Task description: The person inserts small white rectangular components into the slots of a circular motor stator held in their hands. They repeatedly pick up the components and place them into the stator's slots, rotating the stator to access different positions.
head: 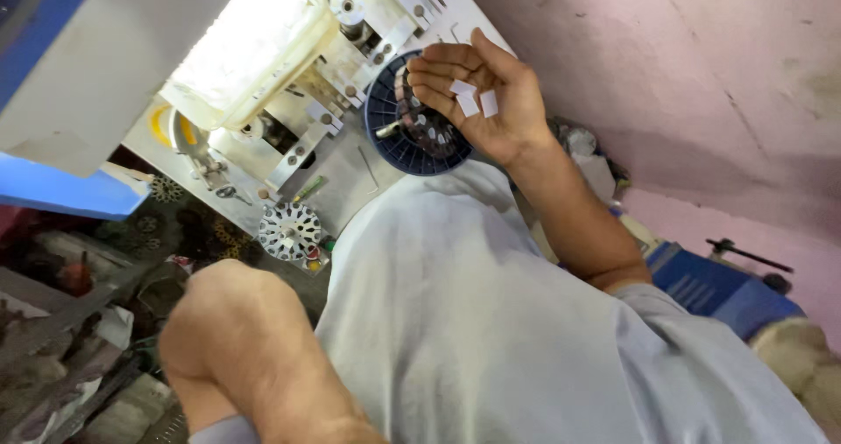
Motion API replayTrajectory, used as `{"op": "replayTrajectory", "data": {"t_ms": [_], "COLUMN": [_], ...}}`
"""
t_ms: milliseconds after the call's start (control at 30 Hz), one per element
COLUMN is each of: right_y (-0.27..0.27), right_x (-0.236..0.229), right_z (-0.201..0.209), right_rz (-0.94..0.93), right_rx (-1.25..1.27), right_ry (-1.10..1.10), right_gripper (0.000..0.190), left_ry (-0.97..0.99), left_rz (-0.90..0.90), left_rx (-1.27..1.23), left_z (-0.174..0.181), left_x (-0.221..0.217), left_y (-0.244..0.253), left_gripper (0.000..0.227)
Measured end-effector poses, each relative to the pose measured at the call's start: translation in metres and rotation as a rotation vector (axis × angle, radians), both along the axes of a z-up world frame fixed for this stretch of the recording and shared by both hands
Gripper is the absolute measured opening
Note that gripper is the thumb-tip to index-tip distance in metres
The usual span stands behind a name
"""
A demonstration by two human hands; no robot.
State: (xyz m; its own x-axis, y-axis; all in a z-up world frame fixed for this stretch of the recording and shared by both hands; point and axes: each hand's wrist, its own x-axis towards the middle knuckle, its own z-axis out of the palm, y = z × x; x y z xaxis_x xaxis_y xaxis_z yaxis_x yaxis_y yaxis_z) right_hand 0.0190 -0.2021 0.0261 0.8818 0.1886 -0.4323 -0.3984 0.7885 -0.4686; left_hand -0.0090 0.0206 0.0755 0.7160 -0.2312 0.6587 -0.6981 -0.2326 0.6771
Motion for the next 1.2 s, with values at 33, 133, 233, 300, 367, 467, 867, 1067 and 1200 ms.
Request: {"op": "replayTrajectory", "data": {"t_ms": [33, 133, 233, 300, 367, 467, 867, 1067, 1200], "right_y": [0.003, 0.007, 0.011, 0.011, 0.011, 0.013, 0.021, 0.019, 0.020], "right_x": [0.004, -0.005, -0.013, -0.020, -0.023, -0.026, -0.023, -0.039, -0.036], "right_z": [0.006, 0.023, 0.031, 0.035, 0.033, 0.026, 0.031, -0.006, 0.000], "right_rz": [0.013, 0.038, 0.087, 0.123, 0.152, 0.165, 0.054, -0.009, 0.003], "right_rx": [0.019, 0.068, 0.084, 0.073, 0.068, 0.076, -0.257, -0.744, -0.798], "right_ry": [-0.039, -0.120, -0.128, -0.090, -0.074, -0.057, -0.141, -0.586, -0.717], "right_gripper": [0.056, 0.063, 0.070, 0.075, 0.077, 0.078, 0.035, 0.013, 0.011], "left_ry": [-0.012, -0.018, 0.003, 0.012, 0.016, -0.002, 0.416, 0.473, 0.356], "left_rz": [0.018, -0.031, -0.062, -0.064, -0.048, -0.071, 0.130, -0.029, -0.026], "left_rx": [0.021, 0.067, 0.106, 0.167, 0.248, 0.364, -0.154, -0.208, -0.114], "left_z": [0.010, 0.034, 0.022, 0.009, -0.004, -0.012, -0.032, -0.034, -0.030], "left_x": [0.002, -0.003, 0.001, 0.011, 0.018, 0.020, 0.016, 0.008, 0.010], "left_y": [0.007, 0.018, 0.002, -0.011, -0.023, -0.019, -0.025, -0.023, -0.016], "left_gripper": [0.018, 0.019, 0.020, 0.021, 0.013, 0.014, 0.008, 0.009, 0.008]}}
